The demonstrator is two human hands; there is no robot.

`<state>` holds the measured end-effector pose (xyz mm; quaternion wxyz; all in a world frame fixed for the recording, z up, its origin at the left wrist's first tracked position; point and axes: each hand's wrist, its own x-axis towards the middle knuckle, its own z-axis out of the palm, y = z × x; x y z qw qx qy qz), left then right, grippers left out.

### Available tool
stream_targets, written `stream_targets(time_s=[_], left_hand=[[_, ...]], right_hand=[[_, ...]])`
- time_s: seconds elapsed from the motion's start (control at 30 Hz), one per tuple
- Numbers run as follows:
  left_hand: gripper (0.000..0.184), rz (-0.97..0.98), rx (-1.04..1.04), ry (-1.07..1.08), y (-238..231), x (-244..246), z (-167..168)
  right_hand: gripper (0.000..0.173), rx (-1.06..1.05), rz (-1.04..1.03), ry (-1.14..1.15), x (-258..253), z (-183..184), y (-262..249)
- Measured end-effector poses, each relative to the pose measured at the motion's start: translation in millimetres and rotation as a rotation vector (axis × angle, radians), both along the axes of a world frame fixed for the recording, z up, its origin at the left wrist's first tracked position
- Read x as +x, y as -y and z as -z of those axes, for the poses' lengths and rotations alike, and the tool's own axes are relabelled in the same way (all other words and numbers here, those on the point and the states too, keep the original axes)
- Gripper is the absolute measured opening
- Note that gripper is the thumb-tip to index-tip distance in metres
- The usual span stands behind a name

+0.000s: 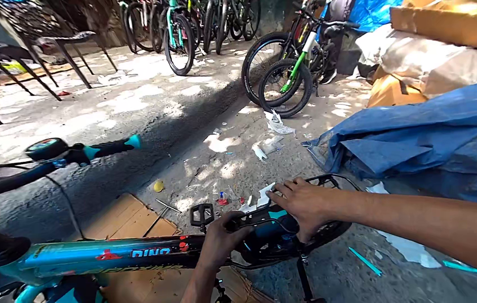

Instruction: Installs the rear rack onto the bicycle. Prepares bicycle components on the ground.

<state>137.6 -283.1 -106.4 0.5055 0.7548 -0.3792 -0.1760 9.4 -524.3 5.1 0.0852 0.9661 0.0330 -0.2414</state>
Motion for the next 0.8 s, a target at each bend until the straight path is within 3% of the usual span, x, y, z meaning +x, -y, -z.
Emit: stream_targets(time_s=[0.1, 0.17, 0.23, 0.33, 0.4, 0.5, 0.57, 0.63, 0.7, 0.8], left_hand=[[0.040, 0.002, -0.019, -0.002, -0.9, -0.2, -1.1], [0.039, 0.008, -0.042, 0.018, -0.9, 1.0, -1.3], [0.039, 0.011, -0.061, 0.022, -1.0, 1.0, -0.9], [0.039, 0.001, -0.050, 0.023, -1.8, 1.1, -2.4], [0.040, 0.002, -0.042, 0.018, -2.0, 1.2, -1.3], [0.041, 0.007, -0.045, 0.015, -0.3, 3.4, -2.9], [0.041, 0.014, -0.042, 0.010, -1.3, 3.6, -2.8], [0.041, 0.017, -0.042, 0.001, -1.4, 4.3, -2.2], [0.041, 0.016, -0.036, -0.009, -0.3, 4.4, -2.2], [0.042, 0.012, -0.061, -0.042, 0.3, 3.3, -1.4]], right_hand=[[0.130, 0.073, 0.041, 0.004, -1.6, -9.8, 4.0], [0.121, 0.211, 0.187, 0.045, -7.1, -25.5, 15.4], [0.099, 0.342, 0.368, 0.184, -21.0, -38.6, 42.0], [0.070, 0.341, 0.661, 0.549, -65.6, -32.0, 92.2], [0.058, 0.334, 0.876, 0.850, -107.9, -8.2, 103.8], [0.040, 0.606, 1.134, 1.245, -157.2, 53.1, 90.0], [0.036, 0.876, 1.224, 1.221, -174.8, 107.0, 63.2], [0.035, 1.012, 1.171, 0.994, -176.7, 146.5, 30.2], [0.042, 1.037, 1.070, 0.881, -165.7, 168.2, 2.3], [0.046, 1.183, 1.090, 0.989, -142.7, 181.2, -16.7]])
